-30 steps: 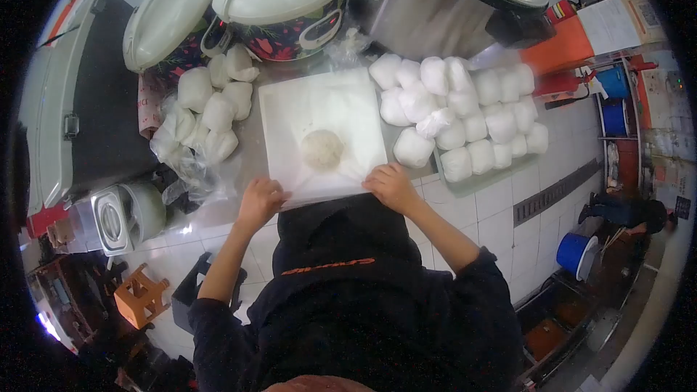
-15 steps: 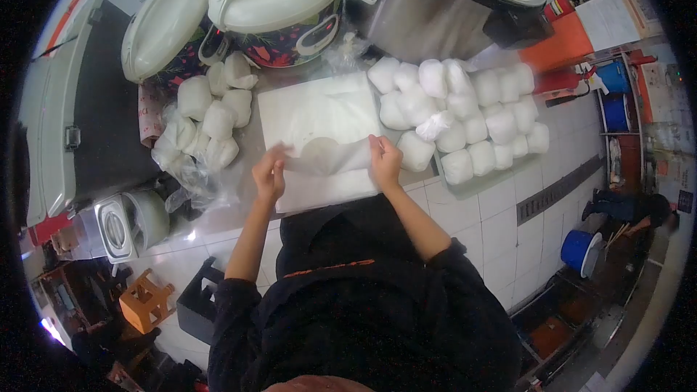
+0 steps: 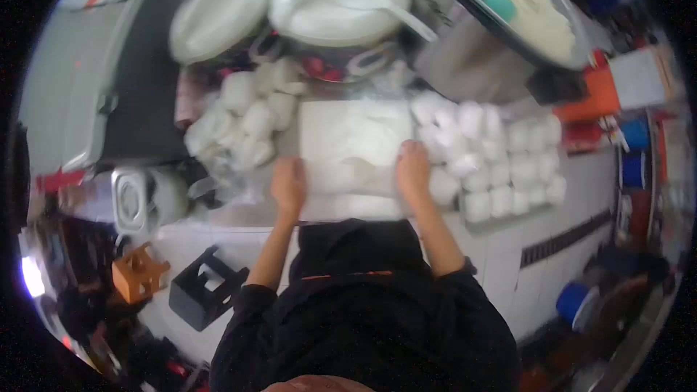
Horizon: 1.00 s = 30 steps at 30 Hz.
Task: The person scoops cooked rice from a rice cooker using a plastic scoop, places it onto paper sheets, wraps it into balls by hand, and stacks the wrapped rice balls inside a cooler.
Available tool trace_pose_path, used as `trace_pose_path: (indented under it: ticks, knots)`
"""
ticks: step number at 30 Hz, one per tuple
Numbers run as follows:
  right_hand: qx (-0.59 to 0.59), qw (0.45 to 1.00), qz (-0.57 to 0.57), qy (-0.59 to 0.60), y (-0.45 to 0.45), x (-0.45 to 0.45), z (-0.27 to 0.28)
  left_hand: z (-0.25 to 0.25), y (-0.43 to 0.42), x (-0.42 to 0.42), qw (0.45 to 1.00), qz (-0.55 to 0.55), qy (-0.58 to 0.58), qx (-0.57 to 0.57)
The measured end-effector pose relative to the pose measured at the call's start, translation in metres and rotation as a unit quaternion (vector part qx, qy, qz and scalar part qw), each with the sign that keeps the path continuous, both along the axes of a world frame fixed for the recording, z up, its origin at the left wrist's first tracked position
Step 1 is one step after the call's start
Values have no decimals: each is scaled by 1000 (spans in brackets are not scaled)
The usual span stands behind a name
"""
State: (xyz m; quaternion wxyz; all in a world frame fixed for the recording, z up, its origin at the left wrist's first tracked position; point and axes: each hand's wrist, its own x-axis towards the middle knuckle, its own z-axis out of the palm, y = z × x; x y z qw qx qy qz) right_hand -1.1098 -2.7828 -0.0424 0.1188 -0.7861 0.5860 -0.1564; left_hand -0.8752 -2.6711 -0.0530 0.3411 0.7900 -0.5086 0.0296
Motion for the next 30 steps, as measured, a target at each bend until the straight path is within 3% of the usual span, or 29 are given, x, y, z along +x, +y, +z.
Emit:
trace_pose_path:
  ticks: [1,2,3,4,5,6,8,9,12,15,18,21,22,24,25,26,27,28,29,30]
  knots:
    - [6,999,47,-20,-13,7,-2,-6,5,-5,989,-58,-120,60]
    - [12,994,103,-44,-29,19,-4,9,-1,-17,942,-169,-37,287]
    - [26,985,155,-65,-46,32,-5,4,2,-37,935,-261,-78,225]
    - [-61,974,213,-50,-60,41,-22,-5,8,-53,915,-344,-125,169]
    - [31,964,258,-63,-75,47,-20,7,14,-60,892,-380,-180,166]
    - [-42,945,320,-46,-92,50,-33,6,14,-62,883,-400,-144,197]
    - [111,946,303,-40,-115,64,-26,-3,16,-56,908,-379,-153,90]
    - [163,947,275,-24,-118,71,-20,-5,14,-46,915,-366,-137,96]
    - [202,931,299,55,-128,81,-8,-11,-7,-37,928,-354,-74,90]
    - [184,919,329,113,-129,88,2,-5,-49,-21,942,-313,-86,89]
    - [185,929,318,40,-119,83,4,8,-89,-2,941,-300,-130,93]
    - [207,920,332,14,-85,81,49,27,-114,15,896,-359,-158,209]
    - [179,917,356,0,-73,81,56,17,-121,19,893,-381,-175,162]
    - [129,917,377,-23,-47,64,70,14,-120,20,873,-370,-180,262]
    - [124,909,396,-44,-32,54,71,12,-101,21,894,-353,-214,172]
    - [118,904,406,-63,-21,48,67,27,-84,22,866,-374,-240,229]
    - [90,903,416,-67,-8,42,65,32,-65,13,873,-333,-234,268]
    - [51,896,433,-91,2,35,58,56,-49,3,834,-329,-257,360]
    - [15,901,429,-58,12,29,53,59,-36,-4,833,-316,-304,337]
    - [-20,899,430,-81,18,23,40,77,-30,-14,869,-302,-222,322]
